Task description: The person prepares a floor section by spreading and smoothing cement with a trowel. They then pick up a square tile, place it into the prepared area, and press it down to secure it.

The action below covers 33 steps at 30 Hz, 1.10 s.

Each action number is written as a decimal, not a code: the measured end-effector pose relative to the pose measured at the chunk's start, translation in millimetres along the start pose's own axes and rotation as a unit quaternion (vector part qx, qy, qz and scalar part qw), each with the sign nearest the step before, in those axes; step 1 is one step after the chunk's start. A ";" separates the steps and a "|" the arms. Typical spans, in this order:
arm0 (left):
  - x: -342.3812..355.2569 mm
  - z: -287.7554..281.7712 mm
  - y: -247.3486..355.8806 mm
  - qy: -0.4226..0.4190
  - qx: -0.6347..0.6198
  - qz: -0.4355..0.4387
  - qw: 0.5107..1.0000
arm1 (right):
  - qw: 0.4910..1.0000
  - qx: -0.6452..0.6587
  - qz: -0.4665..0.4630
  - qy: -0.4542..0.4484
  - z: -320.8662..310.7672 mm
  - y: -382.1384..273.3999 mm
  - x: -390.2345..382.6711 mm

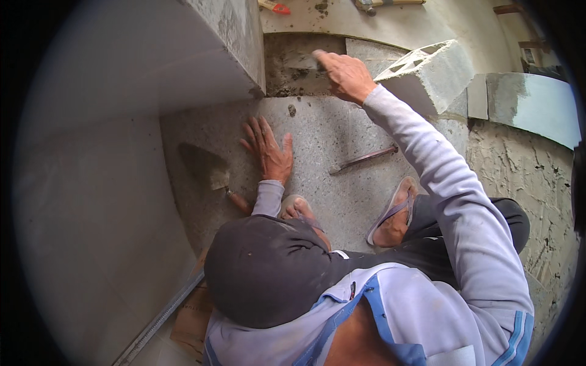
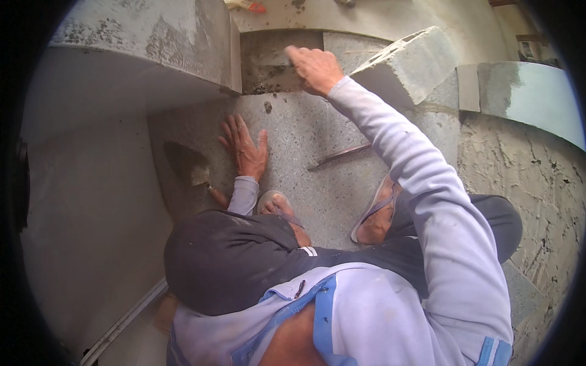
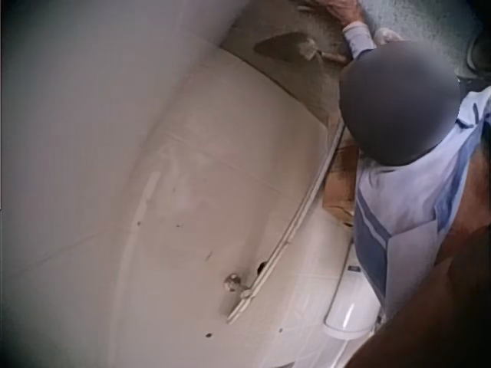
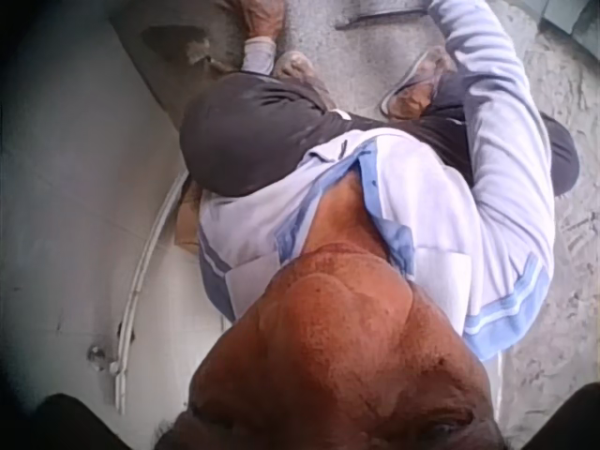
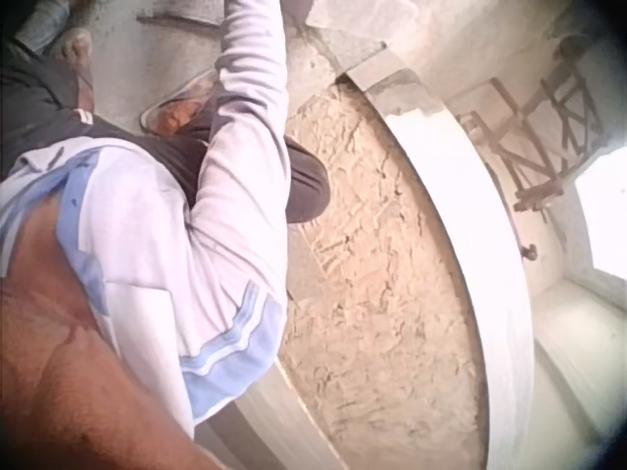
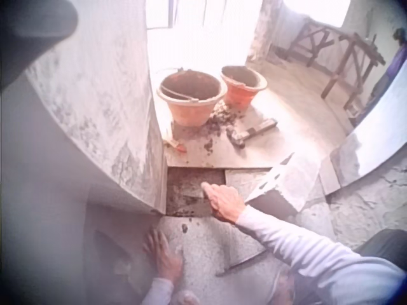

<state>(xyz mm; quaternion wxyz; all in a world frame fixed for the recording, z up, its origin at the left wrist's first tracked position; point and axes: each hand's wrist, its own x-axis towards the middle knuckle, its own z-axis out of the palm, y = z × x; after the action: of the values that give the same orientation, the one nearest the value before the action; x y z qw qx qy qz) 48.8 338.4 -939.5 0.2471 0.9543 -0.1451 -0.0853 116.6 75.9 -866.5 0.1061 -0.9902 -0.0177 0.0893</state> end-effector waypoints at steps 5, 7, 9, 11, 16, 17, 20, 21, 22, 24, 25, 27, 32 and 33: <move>1.9 4.3 6.4 -0.001 0.013 0.007 1.000 | 0.988 0.018 0.138 0.073 36.7 12.9 -25.5; 3.1 4.0 5.4 -0.025 0.025 0.004 0.999 | 0.984 0.029 0.152 0.083 47.9 11.2 -34.5; 5.5 3.7 4.4 -0.034 0.022 0.010 0.999 | 0.988 0.004 0.131 0.080 52.5 10.8 -38.3; 8.5 5.1 5.1 -0.036 0.022 0.026 0.999 | 0.991 -0.034 0.107 0.068 52.1 13.0 -36.2; 11.0 11.5 11.8 -0.046 0.024 0.063 0.997 | 0.999 -0.034 0.019 -0.007 47.6 17.6 -13.1; 10.5 11.9 12.7 -0.046 0.024 0.064 0.997 | 1.000 -0.027 -0.013 -0.005 48.0 17.3 -8.0; 12.6 11.9 13.1 -0.039 0.025 0.074 0.996 | 0.998 -0.021 -0.053 -0.023 50.2 17.6 6.7; 14.4 11.8 12.8 -0.037 0.025 0.078 0.996 | 0.997 -0.041 -0.044 -0.041 51.2 17.9 11.5; 16.5 11.8 12.7 -0.036 0.026 0.081 0.996 | 0.996 -0.011 -0.091 -0.016 52.6 17.5 17.6; 21.4 11.6 12.7 -0.032 0.018 0.086 0.996 | 0.991 0.020 -0.130 -0.025 55.6 16.2 31.3; 23.4 11.3 12.8 -0.030 0.015 0.092 0.995 | 0.991 0.013 -0.132 -0.014 56.3 16.8 37.8; 25.4 9.2 11.9 -0.029 0.010 0.087 0.996 | 0.990 0.015 -0.137 -0.034 57.4 18.5 47.9; 18.8 2.3 3.0 -0.024 -0.047 0.050 0.997 | 0.986 -0.009 -0.162 -0.049 64.9 26.7 61.2; 16.9 0.4 0.0 -0.017 -0.054 0.044 0.997 | 0.986 -0.019 -0.165 -0.032 67.0 27.1 63.7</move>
<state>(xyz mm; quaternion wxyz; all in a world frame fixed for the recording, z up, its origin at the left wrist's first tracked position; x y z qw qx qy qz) 64.6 332.8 -941.4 0.2991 0.9306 -0.1862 -0.0987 167.6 66.8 -947.8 0.1000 -0.9722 -0.1855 0.1023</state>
